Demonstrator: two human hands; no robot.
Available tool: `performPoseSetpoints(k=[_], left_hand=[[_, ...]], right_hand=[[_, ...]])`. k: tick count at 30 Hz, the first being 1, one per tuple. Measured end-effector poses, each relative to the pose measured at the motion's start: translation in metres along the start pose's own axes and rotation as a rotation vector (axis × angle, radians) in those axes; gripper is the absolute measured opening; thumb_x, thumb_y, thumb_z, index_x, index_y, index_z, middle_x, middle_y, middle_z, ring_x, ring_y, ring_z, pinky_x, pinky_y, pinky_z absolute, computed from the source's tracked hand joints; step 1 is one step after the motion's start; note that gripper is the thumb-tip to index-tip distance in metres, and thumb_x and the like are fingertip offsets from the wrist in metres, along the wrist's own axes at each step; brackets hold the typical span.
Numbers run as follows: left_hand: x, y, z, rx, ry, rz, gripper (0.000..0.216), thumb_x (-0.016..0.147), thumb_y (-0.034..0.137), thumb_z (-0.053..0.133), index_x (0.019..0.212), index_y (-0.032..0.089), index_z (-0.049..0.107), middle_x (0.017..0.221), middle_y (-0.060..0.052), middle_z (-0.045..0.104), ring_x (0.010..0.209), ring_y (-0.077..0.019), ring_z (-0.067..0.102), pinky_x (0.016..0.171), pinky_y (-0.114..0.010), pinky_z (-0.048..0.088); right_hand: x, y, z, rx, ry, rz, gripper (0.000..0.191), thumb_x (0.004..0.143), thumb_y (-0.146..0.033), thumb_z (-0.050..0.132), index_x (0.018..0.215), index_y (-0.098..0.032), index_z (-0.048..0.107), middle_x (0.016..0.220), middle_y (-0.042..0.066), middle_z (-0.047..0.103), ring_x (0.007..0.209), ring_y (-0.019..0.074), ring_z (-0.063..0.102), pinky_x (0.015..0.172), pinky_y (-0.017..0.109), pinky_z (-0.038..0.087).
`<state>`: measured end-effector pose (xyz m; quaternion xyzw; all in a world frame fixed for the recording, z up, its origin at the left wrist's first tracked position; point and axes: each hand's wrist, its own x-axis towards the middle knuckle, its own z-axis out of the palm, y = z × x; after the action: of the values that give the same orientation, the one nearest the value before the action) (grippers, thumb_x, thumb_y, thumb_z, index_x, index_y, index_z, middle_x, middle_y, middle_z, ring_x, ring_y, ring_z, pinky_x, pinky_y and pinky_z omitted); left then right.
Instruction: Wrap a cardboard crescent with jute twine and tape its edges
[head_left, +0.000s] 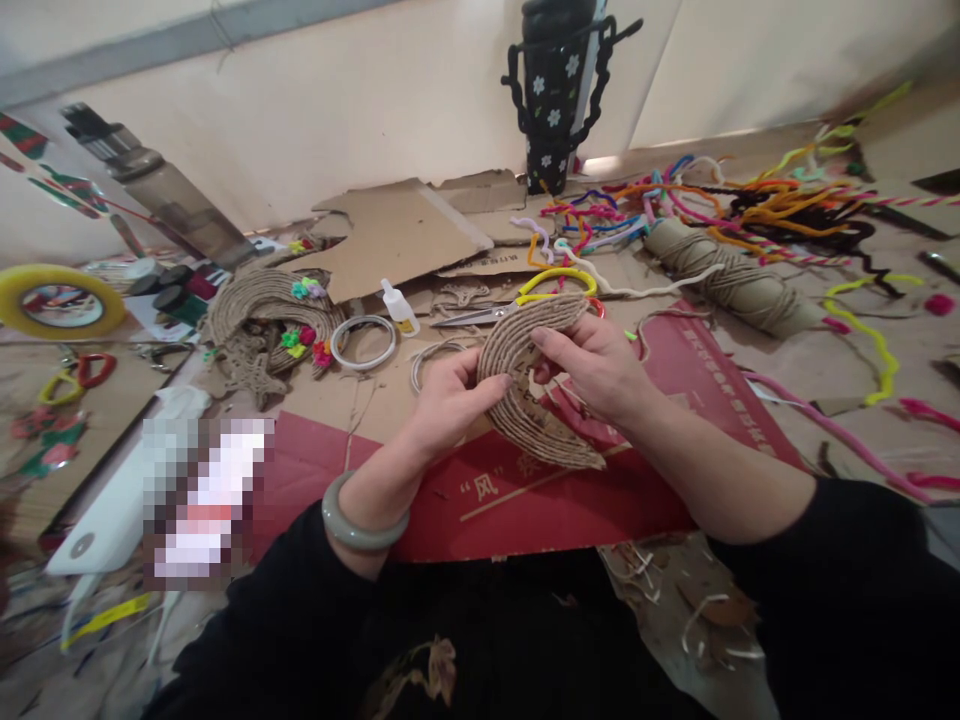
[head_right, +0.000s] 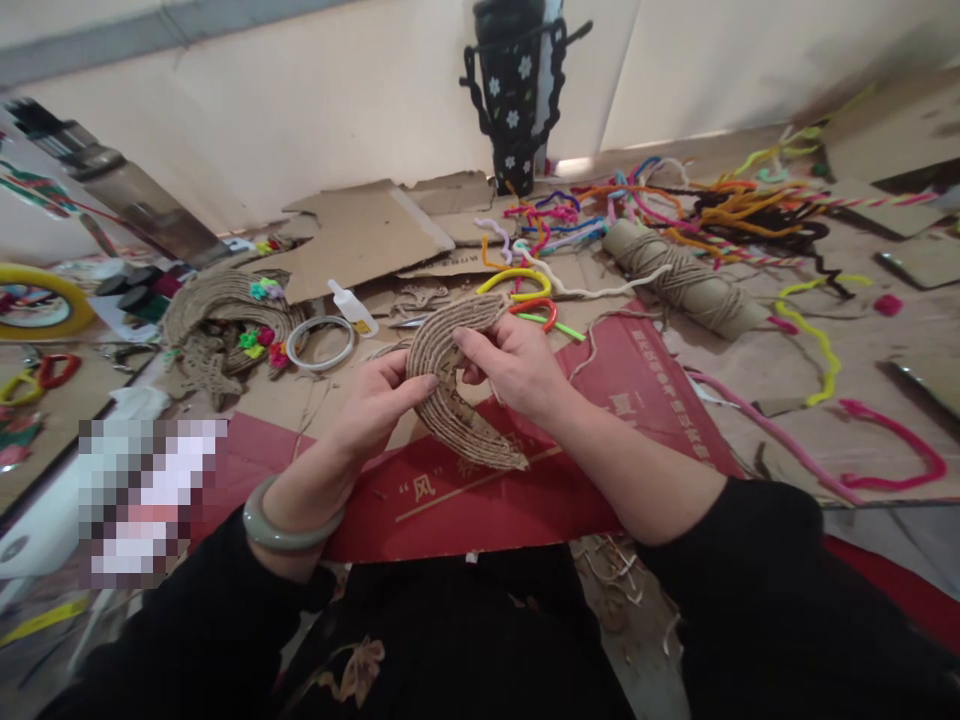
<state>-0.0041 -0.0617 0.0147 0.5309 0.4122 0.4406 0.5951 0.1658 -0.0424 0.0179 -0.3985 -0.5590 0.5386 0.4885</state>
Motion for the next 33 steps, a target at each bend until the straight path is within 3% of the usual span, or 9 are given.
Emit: performPoseSetpoints(k=[10,13,20,25,29,33], left_hand=[[0.0,-0.002,-0.002,-0.013,-0.014,-0.018,0.021,0.067,0.027,0.078,0.08,0.014,0.069,0.073,-0.001,0.067,0.064,-0.0107,0.056,0.062,-0.024,0.047],[0.001,-0.002,-0.002,-0.048,0.017,-0.015,0.023,0.065,0.027,0.08,0.08,0.014,0.069,0.074,-0.002,0.068,0.065,-0.0108,0.057,0.062,-0.024,0.048],[0.004,-0.003,-0.004,-0.115,0.156,0.03,0.024,0.065,0.028,0.078,0.081,0.015,0.068,0.074,-0.002,0.069,0.065,-0.0113,0.059,0.062,-0.023,0.048],[0.005,-0.003,-0.005,-0.108,0.226,0.072,0.021,0.066,0.027,0.078,0.079,0.015,0.066,0.068,0.001,0.065,0.065,-0.011,0.058,0.063,-0.023,0.048],[0.005,-0.001,-0.006,-0.144,0.219,0.022,0.023,0.064,0.026,0.078,0.079,0.015,0.064,0.068,0.001,0.064,0.063,-0.0105,0.058,0.059,-0.022,0.047],[0.005,0.0,-0.007,-0.21,0.183,-0.064,0.03,0.062,0.03,0.08,0.082,0.015,0.064,0.071,0.0,0.066,0.06,-0.0098,0.058,0.055,-0.022,0.046]], right_hand=[[0.002,0.001,-0.004,0.027,0.029,0.016,0.036,0.074,-0.054,0.069,0.073,-0.02,0.057,0.058,-0.003,0.058,0.049,0.0089,0.052,0.049,0.025,0.045],[0.001,-0.001,-0.004,-0.017,-0.05,0.034,0.043,0.078,-0.06,0.063,0.067,-0.019,0.056,0.058,-0.001,0.056,0.052,0.0098,0.052,0.052,0.026,0.044],[0.0,-0.007,-0.004,-0.191,-0.303,0.057,0.034,0.078,-0.05,0.064,0.068,-0.018,0.057,0.056,-0.006,0.043,0.053,0.0082,0.037,0.05,0.024,0.03],[-0.001,-0.012,-0.012,-0.233,-0.435,0.167,0.03,0.075,-0.047,0.066,0.078,-0.017,0.061,0.066,-0.002,0.054,0.056,0.0105,0.045,0.051,0.025,0.032],[0.0,-0.013,-0.016,-0.332,-0.531,0.12,0.018,0.074,-0.036,0.065,0.075,-0.018,0.061,0.064,-0.003,0.053,0.056,0.0099,0.044,0.052,0.024,0.032],[0.0,-0.013,-0.017,-0.405,-0.531,0.072,0.018,0.074,-0.035,0.062,0.079,-0.018,0.062,0.066,-0.003,0.054,0.059,0.0103,0.045,0.054,0.024,0.034]])
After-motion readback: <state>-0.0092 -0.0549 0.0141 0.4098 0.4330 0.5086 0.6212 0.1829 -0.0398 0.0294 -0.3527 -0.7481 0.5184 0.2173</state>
